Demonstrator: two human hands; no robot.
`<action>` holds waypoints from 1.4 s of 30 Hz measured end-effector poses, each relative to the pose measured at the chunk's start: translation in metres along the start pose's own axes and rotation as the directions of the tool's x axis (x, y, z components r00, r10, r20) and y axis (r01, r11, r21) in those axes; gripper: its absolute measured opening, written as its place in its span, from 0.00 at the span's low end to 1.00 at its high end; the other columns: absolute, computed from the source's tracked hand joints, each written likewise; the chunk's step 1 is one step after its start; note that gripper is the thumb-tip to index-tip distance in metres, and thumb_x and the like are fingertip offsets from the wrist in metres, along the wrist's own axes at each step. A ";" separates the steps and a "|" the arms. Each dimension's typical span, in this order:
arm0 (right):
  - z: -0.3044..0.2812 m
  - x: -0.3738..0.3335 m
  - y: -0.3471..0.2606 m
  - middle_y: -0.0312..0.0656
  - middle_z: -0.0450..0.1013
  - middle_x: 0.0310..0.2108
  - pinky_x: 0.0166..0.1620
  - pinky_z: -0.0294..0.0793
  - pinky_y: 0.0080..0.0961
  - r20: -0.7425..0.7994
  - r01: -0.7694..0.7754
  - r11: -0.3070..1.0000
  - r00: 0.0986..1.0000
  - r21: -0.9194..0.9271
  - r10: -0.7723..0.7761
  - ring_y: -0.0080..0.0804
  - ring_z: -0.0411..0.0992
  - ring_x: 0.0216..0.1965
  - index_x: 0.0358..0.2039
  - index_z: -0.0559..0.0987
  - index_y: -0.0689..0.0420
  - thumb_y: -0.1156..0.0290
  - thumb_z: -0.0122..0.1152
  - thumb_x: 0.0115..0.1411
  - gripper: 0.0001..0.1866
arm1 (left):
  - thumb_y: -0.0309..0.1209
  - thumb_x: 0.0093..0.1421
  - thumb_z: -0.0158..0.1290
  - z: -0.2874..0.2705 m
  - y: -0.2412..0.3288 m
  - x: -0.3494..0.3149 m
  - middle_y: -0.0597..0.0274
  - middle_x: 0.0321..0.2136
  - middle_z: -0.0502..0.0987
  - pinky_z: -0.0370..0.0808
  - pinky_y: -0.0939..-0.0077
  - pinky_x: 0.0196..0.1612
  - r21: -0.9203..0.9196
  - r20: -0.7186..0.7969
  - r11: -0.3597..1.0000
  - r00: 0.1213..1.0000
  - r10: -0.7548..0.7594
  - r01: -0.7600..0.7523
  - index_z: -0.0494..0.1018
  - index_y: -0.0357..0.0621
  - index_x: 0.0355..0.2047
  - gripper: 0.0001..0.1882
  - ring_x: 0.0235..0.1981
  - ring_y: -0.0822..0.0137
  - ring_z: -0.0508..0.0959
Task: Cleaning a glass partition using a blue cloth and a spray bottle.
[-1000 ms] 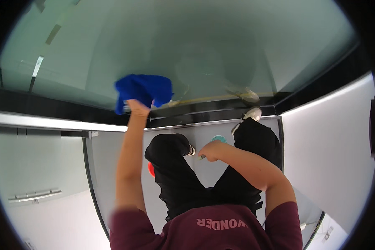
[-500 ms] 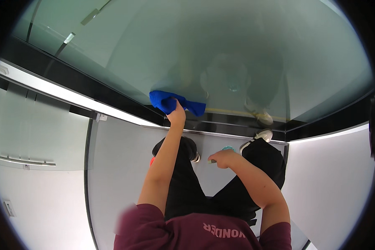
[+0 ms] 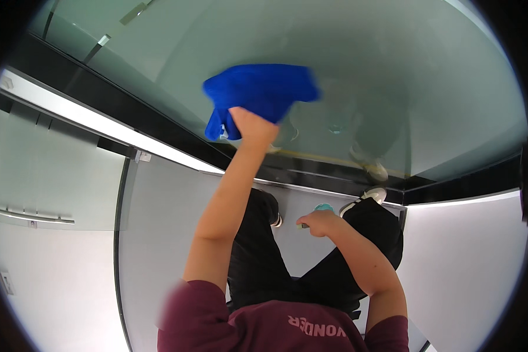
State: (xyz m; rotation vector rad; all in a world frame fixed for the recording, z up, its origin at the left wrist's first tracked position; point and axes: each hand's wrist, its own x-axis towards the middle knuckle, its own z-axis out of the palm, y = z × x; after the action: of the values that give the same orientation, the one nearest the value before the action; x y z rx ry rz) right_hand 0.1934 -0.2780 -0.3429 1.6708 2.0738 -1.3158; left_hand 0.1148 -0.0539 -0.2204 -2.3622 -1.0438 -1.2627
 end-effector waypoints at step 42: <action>0.023 -0.023 0.086 0.35 0.74 0.44 0.43 0.69 0.39 0.156 -0.146 0.989 0.978 0.013 0.142 0.34 0.71 0.47 0.47 0.75 0.46 0.70 0.54 0.52 0.19 | 0.24 0.58 0.35 0.199 0.438 -0.154 0.60 0.33 0.72 0.72 0.72 0.39 0.440 0.876 -0.710 -0.086 0.475 0.550 0.66 0.42 0.34 0.09 0.33 0.66 0.73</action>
State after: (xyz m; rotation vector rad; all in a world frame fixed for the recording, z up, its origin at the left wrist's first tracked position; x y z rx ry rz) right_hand 0.2664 -0.3119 -0.3866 1.6381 1.8217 -1.3816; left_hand 0.4887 -0.3295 -0.4184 0.1049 0.5710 0.0627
